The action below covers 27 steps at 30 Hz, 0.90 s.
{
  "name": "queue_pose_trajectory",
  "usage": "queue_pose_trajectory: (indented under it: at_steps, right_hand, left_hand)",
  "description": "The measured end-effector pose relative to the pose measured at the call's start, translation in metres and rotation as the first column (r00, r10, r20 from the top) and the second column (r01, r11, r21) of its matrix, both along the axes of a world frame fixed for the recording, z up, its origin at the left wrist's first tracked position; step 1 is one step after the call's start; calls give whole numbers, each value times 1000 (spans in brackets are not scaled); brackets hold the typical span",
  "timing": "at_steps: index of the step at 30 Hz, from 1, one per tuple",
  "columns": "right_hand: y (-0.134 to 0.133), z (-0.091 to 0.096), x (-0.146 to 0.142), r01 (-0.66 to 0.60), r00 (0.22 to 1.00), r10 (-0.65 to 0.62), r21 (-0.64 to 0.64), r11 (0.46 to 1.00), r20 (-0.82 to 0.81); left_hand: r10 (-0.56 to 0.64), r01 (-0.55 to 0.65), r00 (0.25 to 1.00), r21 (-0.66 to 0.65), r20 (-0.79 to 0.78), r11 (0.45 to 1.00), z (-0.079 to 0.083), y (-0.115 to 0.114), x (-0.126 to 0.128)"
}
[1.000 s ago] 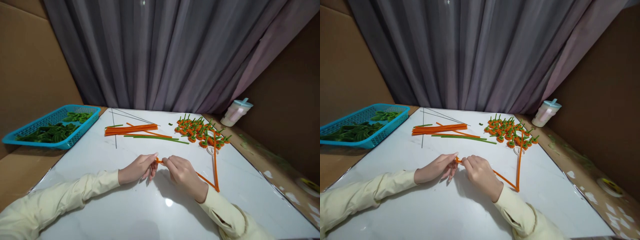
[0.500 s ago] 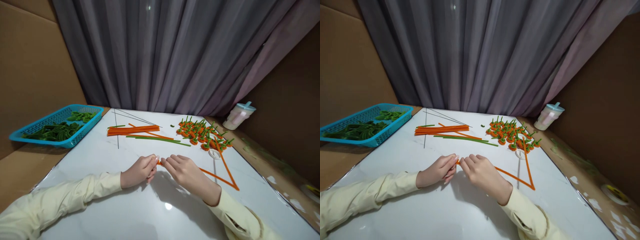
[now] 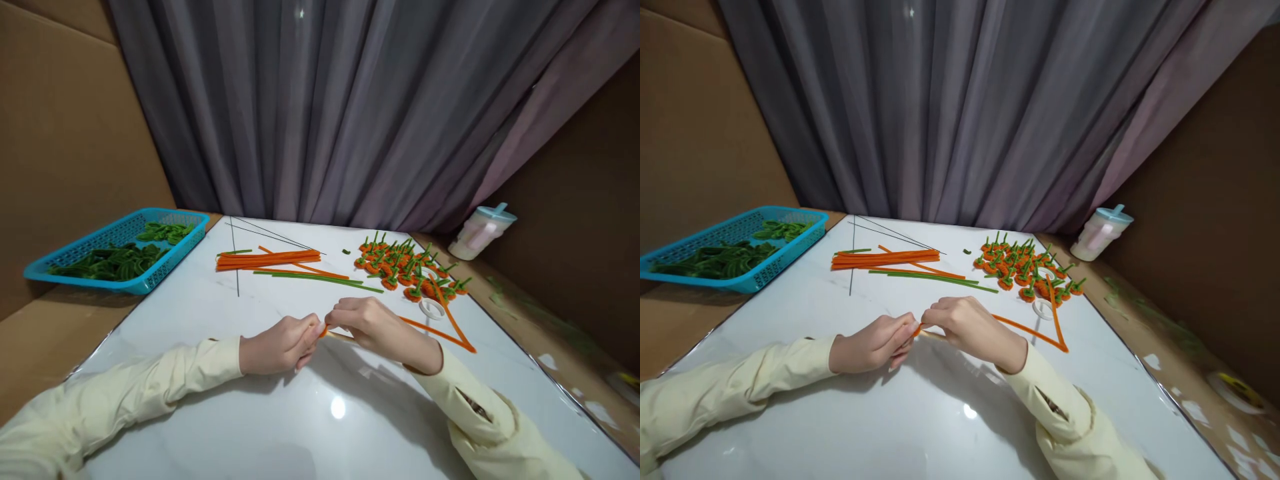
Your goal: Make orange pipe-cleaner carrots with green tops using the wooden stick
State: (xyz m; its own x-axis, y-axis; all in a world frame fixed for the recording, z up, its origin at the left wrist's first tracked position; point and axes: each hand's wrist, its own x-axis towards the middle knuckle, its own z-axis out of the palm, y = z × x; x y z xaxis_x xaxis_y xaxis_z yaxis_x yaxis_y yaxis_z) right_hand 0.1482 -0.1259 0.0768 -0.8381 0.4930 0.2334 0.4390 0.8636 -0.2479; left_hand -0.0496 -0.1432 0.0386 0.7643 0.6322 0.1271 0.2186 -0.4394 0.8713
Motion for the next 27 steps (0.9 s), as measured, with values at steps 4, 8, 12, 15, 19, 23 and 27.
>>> queue_pose_trajectory:
  at_steps: [4, 8, 12, 15, 19, 23, 27]
  right_hand:
    - [5, -2, 0, -67, 996, 49, -252, 966, -79]
    - [9, -4, 2, -162, 986, 106, -596, 786, -127]
    - [8, -4, 3, -142, 988, 54, -696, 704, -147]
    - [5, -5, 3, -113, 989, 0, -744, 659, -150]
    - [1, -6, 1, -98, 988, -45, -813, 574, -151]
    - [0, -7, -3, -127, 975, -71, -788, 603, -211]
    - [-1, -8, -5, -132, 964, -96, -761, 635, -247]
  left_hand:
    - [-72, 79, 995, 105, -73, 991, 2, 0, -2]
    - [-155, 195, 977, 316, -149, 929, 0, 0, -4]
    - [-137, 219, 973, 544, -187, 810, 0, 2, -5]
    - [-96, 209, 975, 692, -199, 691, 2, 5, -7]
    - [-105, 222, 975, 783, -198, 581, 4, 10, -11]
    - [-99, 222, 975, 806, -201, 548, 3, 11, -13]
    - [-70, 174, 984, 831, -161, 528, 3, 10, -14]
